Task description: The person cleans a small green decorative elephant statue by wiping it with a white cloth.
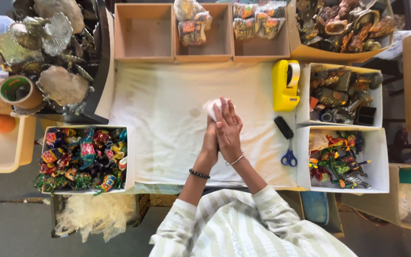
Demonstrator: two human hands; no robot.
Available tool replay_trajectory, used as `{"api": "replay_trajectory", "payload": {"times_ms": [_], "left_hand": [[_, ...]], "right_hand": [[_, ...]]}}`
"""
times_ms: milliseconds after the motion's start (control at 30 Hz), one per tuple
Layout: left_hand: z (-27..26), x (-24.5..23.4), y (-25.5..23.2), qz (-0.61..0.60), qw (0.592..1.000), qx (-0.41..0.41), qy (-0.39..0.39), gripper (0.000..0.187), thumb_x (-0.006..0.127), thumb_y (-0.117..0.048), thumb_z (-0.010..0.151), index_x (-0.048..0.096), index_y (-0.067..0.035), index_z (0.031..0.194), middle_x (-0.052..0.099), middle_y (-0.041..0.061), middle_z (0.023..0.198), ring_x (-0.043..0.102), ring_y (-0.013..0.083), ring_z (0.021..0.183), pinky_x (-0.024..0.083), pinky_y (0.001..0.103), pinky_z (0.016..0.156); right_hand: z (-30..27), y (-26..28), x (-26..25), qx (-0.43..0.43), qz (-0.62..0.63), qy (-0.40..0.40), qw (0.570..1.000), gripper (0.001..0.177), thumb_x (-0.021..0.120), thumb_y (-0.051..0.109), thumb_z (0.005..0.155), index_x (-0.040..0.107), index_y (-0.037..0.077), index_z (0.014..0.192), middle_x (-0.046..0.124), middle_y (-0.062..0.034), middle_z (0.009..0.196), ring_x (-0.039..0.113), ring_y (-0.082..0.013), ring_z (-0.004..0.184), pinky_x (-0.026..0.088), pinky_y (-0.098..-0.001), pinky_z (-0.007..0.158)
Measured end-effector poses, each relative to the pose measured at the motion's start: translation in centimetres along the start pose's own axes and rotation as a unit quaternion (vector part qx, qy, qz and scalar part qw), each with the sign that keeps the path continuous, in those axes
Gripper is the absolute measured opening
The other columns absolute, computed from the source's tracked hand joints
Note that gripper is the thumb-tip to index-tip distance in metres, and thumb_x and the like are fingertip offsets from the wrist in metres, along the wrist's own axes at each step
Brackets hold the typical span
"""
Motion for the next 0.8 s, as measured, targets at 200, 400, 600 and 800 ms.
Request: {"api": "replay_trajectory", "payload": {"times_ms": [200,400,600,800], "left_hand": [[-0.7,-2.8,3.5,0.014,0.993,-0.114,0.018,0.051,0.036,-0.046,0.103,0.04,-0.025,0.149,0.058,0.002,0.142,0.059,0.0159,0.123,0.051,0.034,0.097],[3.5,-7.7,7.1,-0.114,0.981,-0.15,0.038,0.038,0.039,-0.035,0.105,0.056,-0.011,0.129,0.067,0.009,0.12,0.066,0.0223,0.109,0.057,0.037,0.091],[2.5,-5.5,7.4,-0.077,0.985,-0.155,0.004,0.041,0.039,-0.038,0.107,0.056,-0.014,0.136,0.069,0.004,0.115,0.065,0.0176,0.103,0.053,0.037,0.087],[-0.6,-2.5,2.1,-0.047,0.994,-0.097,0.018,0.046,0.036,-0.04,0.107,0.042,-0.028,0.152,0.061,0.001,0.128,0.06,0.0143,0.106,0.049,0.035,0.087]], "right_hand": [[-0.6,-2.2,0.1,-0.064,-0.083,0.088,0.991,0.06,0.032,0.043,0.111,0.038,0.01,0.161,0.023,-0.0124,0.174,0.015,-0.029,0.163,0.013,-0.0449,0.124],[-4.0,-4.1,2.6,-0.018,-0.017,0.125,0.992,0.053,0.04,0.034,0.107,0.049,0.01,0.153,0.04,-0.0117,0.164,0.03,-0.0261,0.156,0.024,-0.043,0.12],[1.8,-3.2,1.6,0.035,-0.097,0.015,0.995,0.034,0.059,0.024,0.097,0.074,0.02,0.128,0.066,-0.0087,0.141,0.061,-0.0267,0.129,0.045,-0.0412,0.108],[2.2,-7.8,1.3,0.048,0.092,0.037,0.994,0.04,0.046,0.031,0.108,0.054,0.018,0.145,0.055,-0.0093,0.155,0.05,-0.0316,0.143,0.038,-0.0414,0.118]]}}
Point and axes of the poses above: each hand's wrist, its own z-axis towards the middle knuckle, its own x-axis out of the palm, y = z × x, the point moved 7 cm from there along z, towards the middle knuckle
